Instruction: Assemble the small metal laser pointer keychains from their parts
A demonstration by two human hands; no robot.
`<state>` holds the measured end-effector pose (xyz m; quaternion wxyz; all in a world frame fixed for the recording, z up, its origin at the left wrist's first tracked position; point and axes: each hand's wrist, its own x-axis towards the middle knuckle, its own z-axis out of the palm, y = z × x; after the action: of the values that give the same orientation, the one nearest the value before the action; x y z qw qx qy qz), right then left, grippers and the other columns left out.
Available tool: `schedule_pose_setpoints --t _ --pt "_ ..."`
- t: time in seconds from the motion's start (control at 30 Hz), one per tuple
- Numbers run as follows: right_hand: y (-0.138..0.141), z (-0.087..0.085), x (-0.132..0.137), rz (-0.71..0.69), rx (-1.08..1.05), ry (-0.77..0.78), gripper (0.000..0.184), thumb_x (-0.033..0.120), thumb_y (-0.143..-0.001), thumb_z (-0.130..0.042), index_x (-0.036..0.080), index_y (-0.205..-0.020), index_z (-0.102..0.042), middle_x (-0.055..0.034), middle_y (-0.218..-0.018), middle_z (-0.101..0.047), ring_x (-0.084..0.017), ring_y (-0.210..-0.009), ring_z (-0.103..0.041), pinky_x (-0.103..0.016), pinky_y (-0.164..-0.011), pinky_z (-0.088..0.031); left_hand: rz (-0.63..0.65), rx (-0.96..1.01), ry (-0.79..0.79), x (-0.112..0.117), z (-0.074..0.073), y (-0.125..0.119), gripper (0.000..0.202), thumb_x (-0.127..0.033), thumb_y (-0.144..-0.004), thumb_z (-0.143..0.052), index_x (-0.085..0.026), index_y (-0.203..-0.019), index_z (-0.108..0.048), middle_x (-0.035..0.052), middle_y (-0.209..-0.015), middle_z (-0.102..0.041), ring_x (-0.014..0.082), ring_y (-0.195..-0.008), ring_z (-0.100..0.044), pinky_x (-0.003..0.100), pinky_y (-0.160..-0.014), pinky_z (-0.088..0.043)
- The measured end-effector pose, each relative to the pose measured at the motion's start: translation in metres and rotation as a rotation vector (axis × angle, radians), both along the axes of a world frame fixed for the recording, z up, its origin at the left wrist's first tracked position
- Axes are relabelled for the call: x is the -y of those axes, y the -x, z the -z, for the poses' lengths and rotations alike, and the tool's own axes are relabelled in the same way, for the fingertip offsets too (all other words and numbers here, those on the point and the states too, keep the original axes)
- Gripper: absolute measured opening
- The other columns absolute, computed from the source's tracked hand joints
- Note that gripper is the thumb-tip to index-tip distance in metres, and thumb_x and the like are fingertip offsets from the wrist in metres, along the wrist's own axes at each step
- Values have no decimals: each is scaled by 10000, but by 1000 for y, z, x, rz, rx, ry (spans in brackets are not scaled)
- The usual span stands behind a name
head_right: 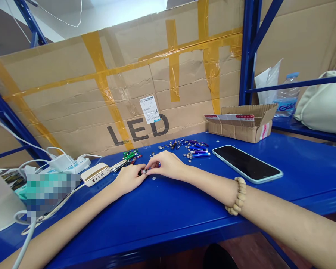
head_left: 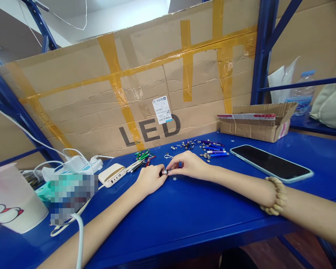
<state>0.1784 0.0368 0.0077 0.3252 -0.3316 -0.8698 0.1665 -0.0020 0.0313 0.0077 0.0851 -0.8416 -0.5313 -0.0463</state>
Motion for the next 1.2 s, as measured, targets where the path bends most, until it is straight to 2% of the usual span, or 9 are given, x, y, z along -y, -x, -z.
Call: schedule_pose_setpoints --t 0.47,0.63,1.2 --pt "-4 3 -4 -55 112 -122 203 314 -759 -592 222 -913 -686 4 -824 -682 -100 -730 -613 -187 -620 -411 -25 -18 10 1 -3 -2 231 -346 -810 -353 -225 -776 -547 18 -773 -666 235 -795 -624 267 -556 -380" --pt "-5 6 -6 -45 217 -118 203 294 -763 -590 215 -928 -677 -7 -885 -680 -111 -766 -611 -194 -637 -411 -28 -20 4 2 -3 -3 225 -347 -803 -355 -231 -768 -545 9 -732 -657 230 -763 -617 265 -536 -349" --pt "-4 3 -1 6 276 -138 210 314 -752 -605 226 -928 -674 10 -848 -673 -93 -716 -584 -187 -577 -370 -41 -18 11 1 -2 -4 219 -342 -798 -355 -235 -765 -544 6 -735 -655 231 -763 -611 265 -542 -356"
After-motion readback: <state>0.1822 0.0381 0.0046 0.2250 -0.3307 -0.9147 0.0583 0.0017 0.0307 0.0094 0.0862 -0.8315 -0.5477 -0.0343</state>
